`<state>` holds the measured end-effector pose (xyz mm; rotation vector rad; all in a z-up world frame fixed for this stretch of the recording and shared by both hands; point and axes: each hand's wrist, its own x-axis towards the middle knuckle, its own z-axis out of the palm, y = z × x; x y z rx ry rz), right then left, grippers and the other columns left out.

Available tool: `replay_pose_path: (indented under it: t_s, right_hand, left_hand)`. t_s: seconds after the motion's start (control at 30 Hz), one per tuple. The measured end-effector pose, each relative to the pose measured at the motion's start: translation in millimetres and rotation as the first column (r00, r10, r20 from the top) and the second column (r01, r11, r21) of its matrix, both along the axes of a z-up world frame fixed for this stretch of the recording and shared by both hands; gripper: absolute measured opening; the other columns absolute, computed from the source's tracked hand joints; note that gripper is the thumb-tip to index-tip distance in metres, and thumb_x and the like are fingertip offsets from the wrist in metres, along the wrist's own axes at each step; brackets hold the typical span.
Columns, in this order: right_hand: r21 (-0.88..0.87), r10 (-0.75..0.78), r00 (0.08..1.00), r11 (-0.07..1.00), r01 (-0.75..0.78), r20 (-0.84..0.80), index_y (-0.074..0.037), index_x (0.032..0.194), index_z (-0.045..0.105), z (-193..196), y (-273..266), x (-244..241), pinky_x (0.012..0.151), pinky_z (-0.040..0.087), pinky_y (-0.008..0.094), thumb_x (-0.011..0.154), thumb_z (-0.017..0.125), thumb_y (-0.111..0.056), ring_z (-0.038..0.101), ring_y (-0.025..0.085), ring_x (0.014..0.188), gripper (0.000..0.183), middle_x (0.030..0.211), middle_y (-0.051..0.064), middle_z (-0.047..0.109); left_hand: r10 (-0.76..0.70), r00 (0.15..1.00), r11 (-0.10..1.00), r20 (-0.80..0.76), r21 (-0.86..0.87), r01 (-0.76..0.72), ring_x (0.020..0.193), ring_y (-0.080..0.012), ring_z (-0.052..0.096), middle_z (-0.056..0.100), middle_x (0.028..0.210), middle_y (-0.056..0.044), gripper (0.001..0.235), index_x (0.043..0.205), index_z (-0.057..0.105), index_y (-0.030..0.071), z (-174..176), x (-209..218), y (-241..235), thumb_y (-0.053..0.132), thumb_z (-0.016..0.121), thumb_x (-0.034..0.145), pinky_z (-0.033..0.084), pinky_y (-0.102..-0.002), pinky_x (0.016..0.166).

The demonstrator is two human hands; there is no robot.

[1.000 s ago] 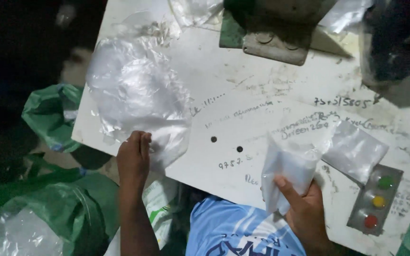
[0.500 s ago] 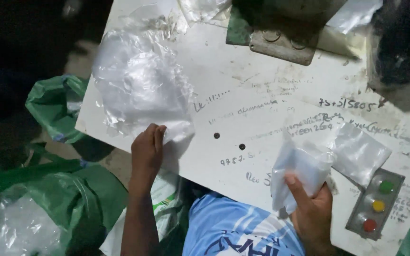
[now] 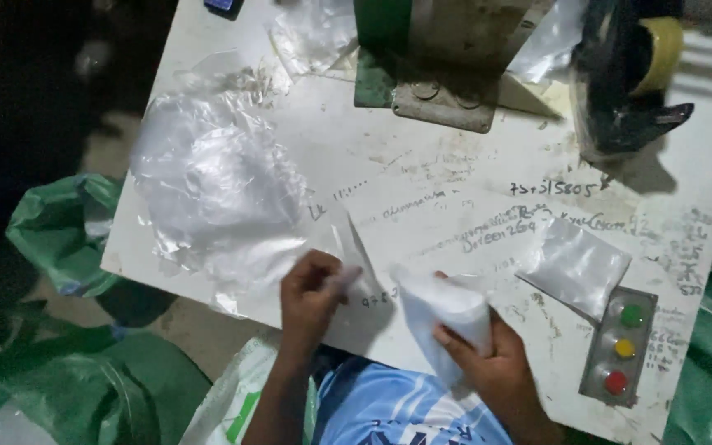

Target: The person is folding and stacking thin plastic bags as they are produced by a machine in a factory setting.

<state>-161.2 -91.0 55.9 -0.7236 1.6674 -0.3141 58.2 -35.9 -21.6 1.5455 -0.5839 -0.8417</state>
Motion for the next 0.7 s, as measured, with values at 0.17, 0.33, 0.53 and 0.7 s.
replay_pose_path:
  t_s: [0.17,0.33,0.53,0.7]
  right_hand:
    - [-0.088,0.09,0.971,0.994,-0.072,0.222,-0.004,0.126,0.073,2.3,-9.9,19.5,0.091,0.059,0.035,0.077,0.077,-0.012,0.073,0.023,0.103,0.05,0.111,0.012,0.08]
    - [0.03,-0.008,0.993,1.0,0.005,0.118,-0.005,0.127,0.073,21.3,-14.1,22.2,0.086,0.056,0.04,0.081,0.074,-0.014,0.071,0.029,0.098,0.047,0.107,0.015,0.078]
    - [-0.423,-0.095,0.995,0.901,0.092,0.016,-0.007,0.129,0.068,-26.9,7.9,2.5,0.089,0.059,0.039,0.079,0.076,-0.027,0.072,0.026,0.109,0.055,0.115,0.012,0.076]
    - [-0.706,0.568,0.798,0.48,-0.521,-0.202,-0.007,0.143,0.057,-67.8,13.2,-8.3,0.113,0.043,0.038,0.079,0.051,0.004,0.059,0.03,0.135,0.065,0.144,0.015,0.064]
  left_hand:
    - [-0.186,0.793,0.958,-0.58,0.072,0.277,0.075,-0.0174,0.06,0.065,0.077,-0.003,0.032,0.08,0.066,0.011,-16.7,-42.4,-8.6,0.038,0.06,0.098,0.05,-0.034,0.07]
    - [-0.058,0.674,0.998,-0.736,-0.021,0.063,0.049,-0.0106,0.052,0.054,0.063,-0.001,0.035,0.082,0.057,0.012,2.1,-46.8,-21.6,0.04,0.06,0.102,0.047,-0.026,0.045]
    - [-0.109,0.949,0.993,-0.295,0.014,0.118,0.049,-0.0113,0.049,0.056,0.059,-0.002,0.028,0.078,0.061,0.011,19.7,-54.7,-32.3,0.029,0.069,0.097,0.041,-0.027,0.048]
    - [-0.103,0.969,0.994,-0.225,-0.069,0.09,0.067,-0.0076,0.049,0.058,0.069,0.003,0.021,0.077,0.063,0.011,8.0,-86.9,-24.4,0.017,0.065,0.097,0.04,-0.027,0.06]
